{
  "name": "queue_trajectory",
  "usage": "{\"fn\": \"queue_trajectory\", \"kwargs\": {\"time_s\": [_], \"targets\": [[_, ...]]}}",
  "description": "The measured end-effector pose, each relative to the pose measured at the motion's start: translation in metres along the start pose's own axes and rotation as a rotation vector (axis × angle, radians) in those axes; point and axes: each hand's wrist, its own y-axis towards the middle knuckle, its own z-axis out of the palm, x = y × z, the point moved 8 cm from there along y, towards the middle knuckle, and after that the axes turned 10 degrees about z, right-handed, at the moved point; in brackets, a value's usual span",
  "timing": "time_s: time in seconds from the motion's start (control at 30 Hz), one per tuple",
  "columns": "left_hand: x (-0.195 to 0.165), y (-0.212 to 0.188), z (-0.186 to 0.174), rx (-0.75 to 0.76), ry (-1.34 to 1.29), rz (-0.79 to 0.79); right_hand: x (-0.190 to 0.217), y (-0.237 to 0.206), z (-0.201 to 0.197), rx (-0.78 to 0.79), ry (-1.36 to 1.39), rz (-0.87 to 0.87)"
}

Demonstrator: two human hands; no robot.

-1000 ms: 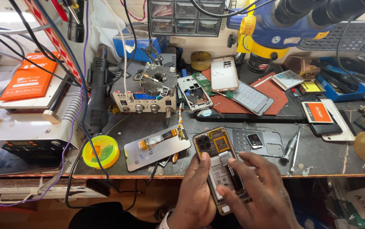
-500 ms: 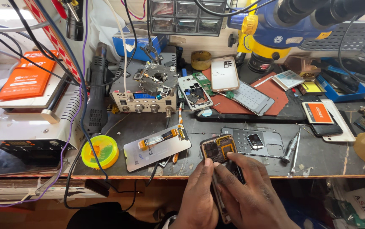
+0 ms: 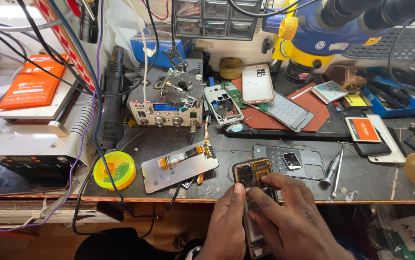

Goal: The person is repairing a smartphone. They use a screwdriver to remove screws from the back of the phone, then carefully pry open the back cover. They proceed to disconnect internal ribbon cables and remove the battery.

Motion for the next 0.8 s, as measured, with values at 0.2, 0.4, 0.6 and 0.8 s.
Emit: {"fn": "queue_trajectory", "kwargs": {"time_s": [0.2,0.4,0.6,0.8], "targets": [[0.002,0.004,-0.011,0.03,0.018,-0.005,-0.005,-0.001,0.002,0.007,0.037,-0.007],[-0.003,0.002,-0.022,-0.077,0.101,-0.029,-0.04,0.002,-0.005,-0.059,0.286,0.351],[-0.005,-0.004,-0.013,-0.019,0.186,0.008,-0.065,0.01,0.043,0.262,0.994,0.799],[-0.017,-0.011,-0.002,0.084,0.519,0.064,-0.06,0.009,0.054,0.368,1.011,0.908]]}}
